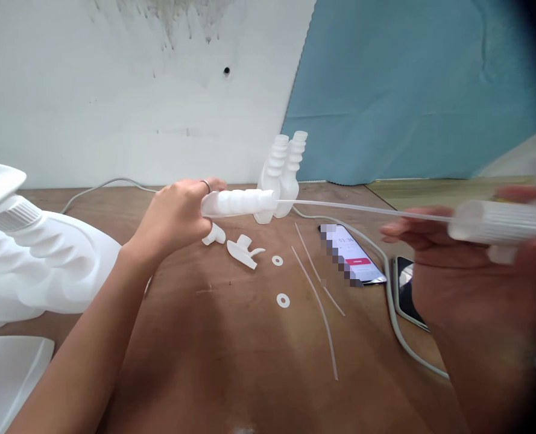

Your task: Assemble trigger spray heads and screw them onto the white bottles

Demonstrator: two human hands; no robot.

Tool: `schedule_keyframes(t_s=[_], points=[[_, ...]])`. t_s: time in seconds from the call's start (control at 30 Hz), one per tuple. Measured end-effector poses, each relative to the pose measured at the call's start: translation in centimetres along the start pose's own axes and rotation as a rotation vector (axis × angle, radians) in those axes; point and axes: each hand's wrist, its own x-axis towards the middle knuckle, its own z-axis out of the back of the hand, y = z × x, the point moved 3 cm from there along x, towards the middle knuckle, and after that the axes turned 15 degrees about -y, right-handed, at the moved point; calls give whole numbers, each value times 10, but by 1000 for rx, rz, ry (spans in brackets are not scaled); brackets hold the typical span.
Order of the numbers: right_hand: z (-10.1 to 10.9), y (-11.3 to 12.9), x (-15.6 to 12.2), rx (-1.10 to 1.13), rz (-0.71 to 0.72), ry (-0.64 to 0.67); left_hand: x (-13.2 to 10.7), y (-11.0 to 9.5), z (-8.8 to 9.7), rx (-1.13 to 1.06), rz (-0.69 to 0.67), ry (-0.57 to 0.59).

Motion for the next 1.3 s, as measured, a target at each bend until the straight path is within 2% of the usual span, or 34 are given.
schedule_keyframes(t_s=[0.1,0.27,0.37,0.47,0.67,0.8,0.87,0.9,0.97,1.07,1.17,1.23,1.3], points=[[-34,6,-5,71,-97,105,-4,-14,5,-146,-25,80],[-74,14,-11,-64,-44,339,-12,-33,12,-393,-65,230],[-91,17,-12,-25,-31,378,-15,-33,8,-546,-15,376],[-108,14,-13,48,-65,407,-16,-31,2,-666,64,449],[-129,-11,-30,244,-252,554,-17,-34,-15,-693,92,557],[-133,-29,-42,295,-362,609,-19,-28,-20,-655,-1,749],[-133,-33,-48,312,-394,600,-17,-21,-14,-689,-40,775],[-133,-33,-51,322,-398,593,-15,-17,-9,-703,-37,742],[-134,-30,-56,328,-391,601,-12,-10,7,-708,5,591],[-133,-22,-63,302,-370,644,-12,-11,36,-757,69,232],[-132,-18,-67,283,-347,675,-18,-23,60,-825,6,-97],[-130,-19,-69,292,-341,676,-20,-31,67,-758,-62,-236],[-129,-21,-70,320,-342,667,-21,-33,68,-673,-88,-312]])
